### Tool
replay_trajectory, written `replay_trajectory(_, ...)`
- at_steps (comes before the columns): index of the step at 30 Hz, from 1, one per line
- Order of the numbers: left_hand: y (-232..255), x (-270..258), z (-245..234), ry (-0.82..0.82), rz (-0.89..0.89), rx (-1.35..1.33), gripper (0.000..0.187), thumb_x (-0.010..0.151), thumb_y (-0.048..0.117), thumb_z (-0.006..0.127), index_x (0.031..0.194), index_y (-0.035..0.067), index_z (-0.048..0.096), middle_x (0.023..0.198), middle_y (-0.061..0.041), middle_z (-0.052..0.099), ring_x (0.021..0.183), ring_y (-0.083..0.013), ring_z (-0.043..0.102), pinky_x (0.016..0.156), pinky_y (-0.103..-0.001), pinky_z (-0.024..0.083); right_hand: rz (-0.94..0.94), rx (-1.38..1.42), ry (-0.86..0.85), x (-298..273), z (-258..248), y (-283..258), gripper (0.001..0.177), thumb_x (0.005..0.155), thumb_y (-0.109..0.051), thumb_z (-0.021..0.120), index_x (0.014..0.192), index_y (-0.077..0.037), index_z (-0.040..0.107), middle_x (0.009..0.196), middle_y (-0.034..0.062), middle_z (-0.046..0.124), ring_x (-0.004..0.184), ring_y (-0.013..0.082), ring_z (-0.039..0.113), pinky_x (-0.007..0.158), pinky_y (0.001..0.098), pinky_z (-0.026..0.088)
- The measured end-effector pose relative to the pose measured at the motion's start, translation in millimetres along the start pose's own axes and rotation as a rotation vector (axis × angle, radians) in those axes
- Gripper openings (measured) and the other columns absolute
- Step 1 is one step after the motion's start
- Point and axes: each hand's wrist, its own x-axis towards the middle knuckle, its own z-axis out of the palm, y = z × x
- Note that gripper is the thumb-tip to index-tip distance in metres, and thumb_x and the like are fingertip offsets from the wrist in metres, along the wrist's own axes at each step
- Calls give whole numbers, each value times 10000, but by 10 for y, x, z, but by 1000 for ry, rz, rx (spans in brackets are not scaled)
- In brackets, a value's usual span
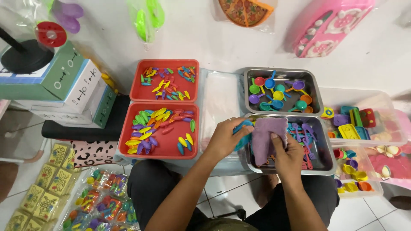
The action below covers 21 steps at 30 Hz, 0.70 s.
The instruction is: Sorting, cleaning, and packing small plastic toys into bags and trays.
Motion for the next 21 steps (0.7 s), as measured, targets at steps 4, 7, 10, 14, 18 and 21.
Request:
replay_trajectory(4,319,-34,-35,-192,20,48,442,982,311,689,1337,50,667,1055,-232,701,1009,-388,676,893,-483,537,4,16,64,21,-60,-69,85,991,-57,675,944,-31,740,699,45,618,735,119,478,696,317,455)
replay_trajectory(7,271,-62,-14,-308,10,75,499,886,253,788,1319,33,671,1096,-240,702,1062,-400,663,960,-525,519,71,34,52,71,-85,-122,79,957,-67,684,989,-52,755,727,43,626,706,125,509,651,296,456)
replay_trajectory(10,214,-66,26,-360,9,275,385,898,307,768,1166,34,721,968,-200,702,930,-368,689,847,-504,551,61,-45,-31,29,-17,-169,138,908,-65,703,967,-141,802,684,41,669,670,102,560,583,264,443)
replay_trajectory(14,272,-28,-47,-202,-34,405,314,906,310,698,1155,121,712,872,-97,679,852,-314,713,762,-462,585,-272,25,-361,-52,77,-219,455,672,150,631,1009,-85,829,847,149,782,827,268,755,758,382,581)
replay_trajectory(18,225,63,-60,-44,-23,561,396,905,295,715,1284,183,687,947,-56,682,925,-300,724,821,-478,604,-341,157,-308,75,-29,106,430,670,201,621,1002,-7,799,882,166,737,860,236,679,790,424,563)
replay_trajectory(21,284,30,-7,55,-67,484,481,897,231,711,1365,149,631,969,-124,705,965,-355,731,832,-519,598,-435,127,-266,140,-98,200,322,733,166,681,987,-3,784,871,148,736,808,219,684,757,383,549)
